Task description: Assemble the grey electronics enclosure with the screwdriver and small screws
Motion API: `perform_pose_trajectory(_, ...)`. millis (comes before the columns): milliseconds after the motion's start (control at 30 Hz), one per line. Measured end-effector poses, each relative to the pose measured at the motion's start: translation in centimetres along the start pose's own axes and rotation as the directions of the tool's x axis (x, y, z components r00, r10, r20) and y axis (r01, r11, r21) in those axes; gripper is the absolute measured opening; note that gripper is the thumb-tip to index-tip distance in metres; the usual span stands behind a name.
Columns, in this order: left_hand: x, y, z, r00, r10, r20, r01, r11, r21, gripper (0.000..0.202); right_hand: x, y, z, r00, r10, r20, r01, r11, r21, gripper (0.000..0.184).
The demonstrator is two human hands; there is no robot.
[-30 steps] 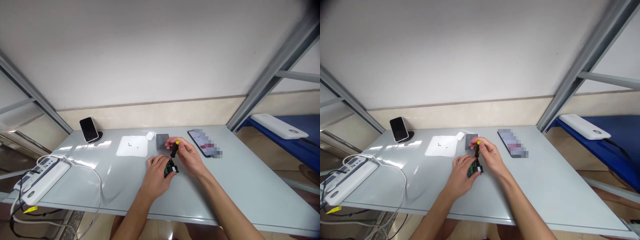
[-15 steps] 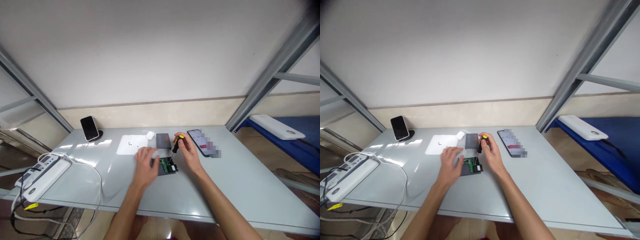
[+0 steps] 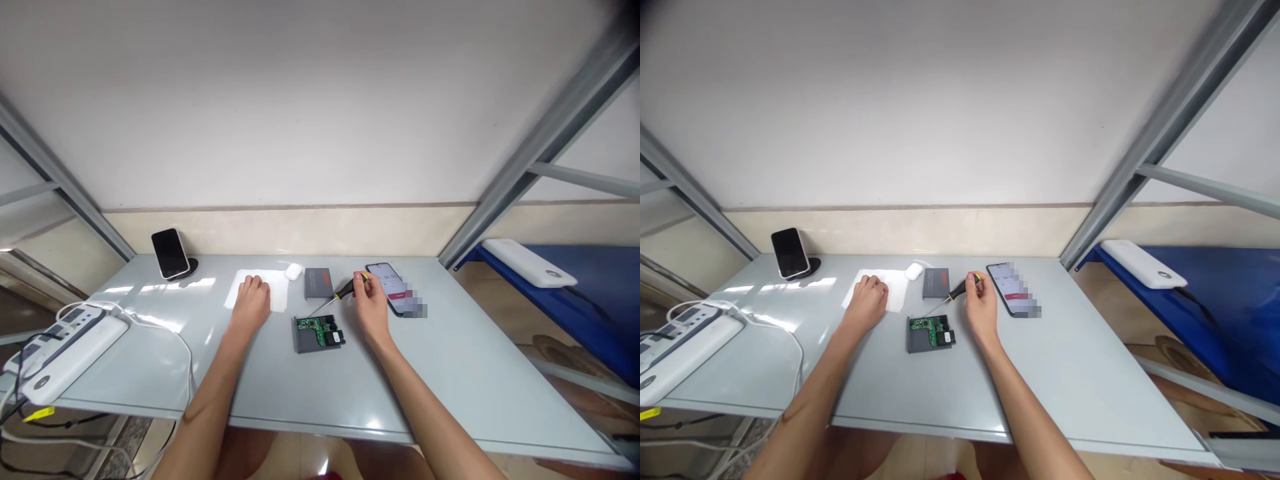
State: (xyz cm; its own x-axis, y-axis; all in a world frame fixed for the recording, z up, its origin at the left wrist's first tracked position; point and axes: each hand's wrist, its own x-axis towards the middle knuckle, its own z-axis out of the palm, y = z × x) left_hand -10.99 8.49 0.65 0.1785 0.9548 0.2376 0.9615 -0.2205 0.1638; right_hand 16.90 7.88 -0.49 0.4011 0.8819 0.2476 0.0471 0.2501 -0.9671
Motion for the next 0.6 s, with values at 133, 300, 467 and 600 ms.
perform_pose_trajectory(133, 0.7, 0.7, -0.5, 1.0, 0.027, -0.015, -0.028, 0.994, -0.104, 0.023, -0.3, -0.3, 0.0, 1.0, -0.013, -0.005, 0.013, 1.0, 0.017, 0.047)
perform_pose_trajectory(300, 2.4, 3.9, -0.3, 0.969, 0.246, -0.007, -0.22, 0.853, -0.474, 0.022, -0.5, -1.2, 0.1, 0.999, -0.049, 0.002, 0.049, 0.993, 0.108, 0.043)
perform_pose_trajectory(467, 2.8, 5.6, 1.8, 0.97, 0.227, -0.083, -0.231, 0.764, -0.602, 0.027, 1.7, -2.2, 1.2, 0.998, -0.061, -0.026, 0.065, 0.98, 0.19, 0.047)
perform_pose_trajectory(600, 2.2, 5.2, 3.1, 0.98, 0.152, -0.128, -0.199, 0.751, -0.629, 0.03, 3.2, -2.0, 2.9, 0.998, -0.06, 0.031, 0.052, 0.972, 0.23, 0.053)
